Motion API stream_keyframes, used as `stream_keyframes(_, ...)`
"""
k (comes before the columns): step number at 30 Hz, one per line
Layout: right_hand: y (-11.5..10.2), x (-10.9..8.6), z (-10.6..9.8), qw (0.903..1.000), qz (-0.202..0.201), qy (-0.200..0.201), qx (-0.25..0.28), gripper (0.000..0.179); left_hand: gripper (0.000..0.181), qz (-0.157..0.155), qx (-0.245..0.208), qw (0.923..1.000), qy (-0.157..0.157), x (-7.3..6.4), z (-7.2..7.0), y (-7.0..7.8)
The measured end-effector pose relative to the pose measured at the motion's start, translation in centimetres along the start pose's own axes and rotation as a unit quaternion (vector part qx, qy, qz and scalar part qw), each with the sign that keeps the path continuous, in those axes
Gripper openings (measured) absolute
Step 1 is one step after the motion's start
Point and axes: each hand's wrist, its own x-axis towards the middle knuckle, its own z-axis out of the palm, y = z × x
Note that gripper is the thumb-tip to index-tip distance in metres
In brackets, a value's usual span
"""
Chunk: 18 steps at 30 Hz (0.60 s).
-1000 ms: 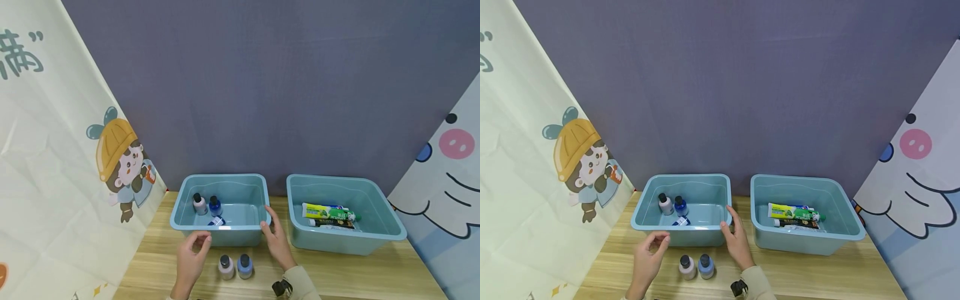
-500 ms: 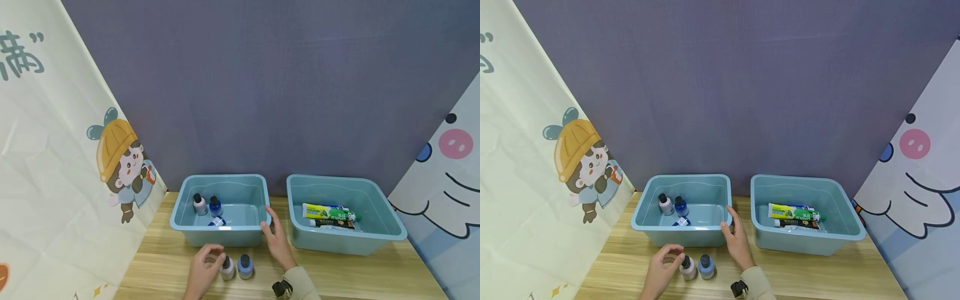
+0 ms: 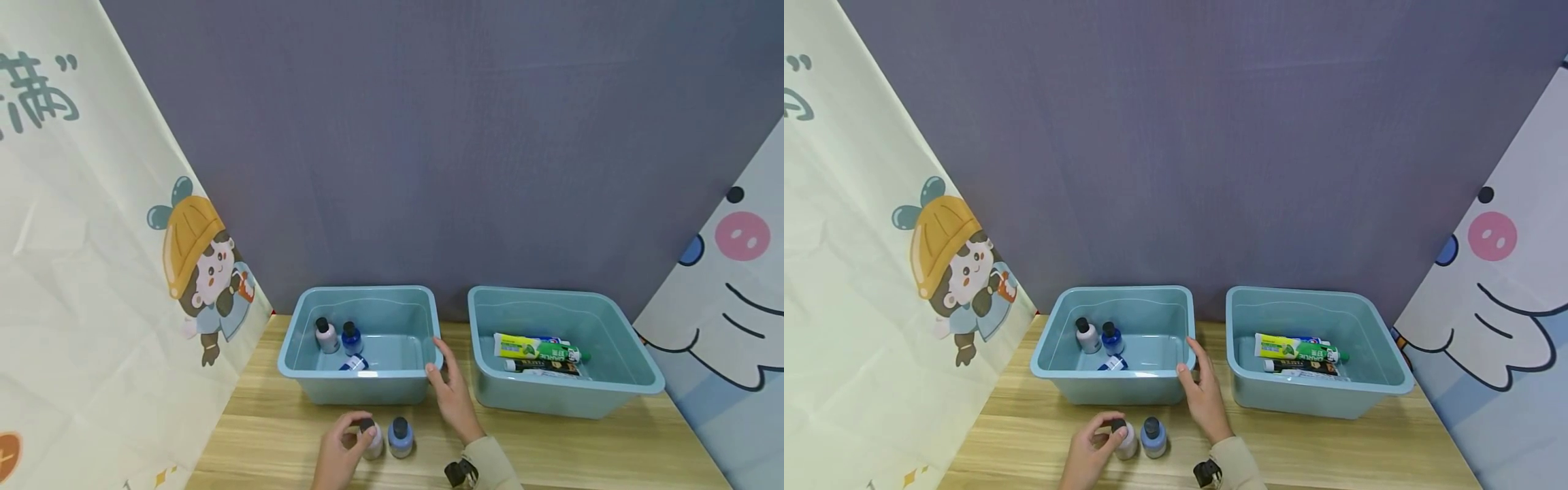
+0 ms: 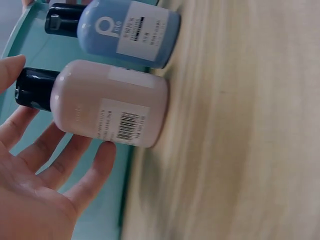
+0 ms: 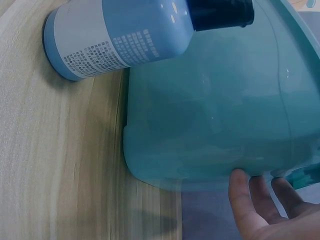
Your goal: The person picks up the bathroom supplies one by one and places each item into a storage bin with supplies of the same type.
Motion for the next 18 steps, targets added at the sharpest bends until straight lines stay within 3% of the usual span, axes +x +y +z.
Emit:
stream_keyframes(12, 0.1, 0.0, 0.0, 1.0000, -0.004, 0.002, 0.000, 0.055, 0.039, 0.022, -0.005, 0.9997, -0.012, -0.5, 0.2, -1.5)
stream_keyframes(18, -0.1, 0.0, -0.1, 1.0000, -0.005, -0.001, 0.005, 0.056, 0.033, 0.041, -0.007, 0.9991, 0.011, -0.8, 0.5, -1.8)
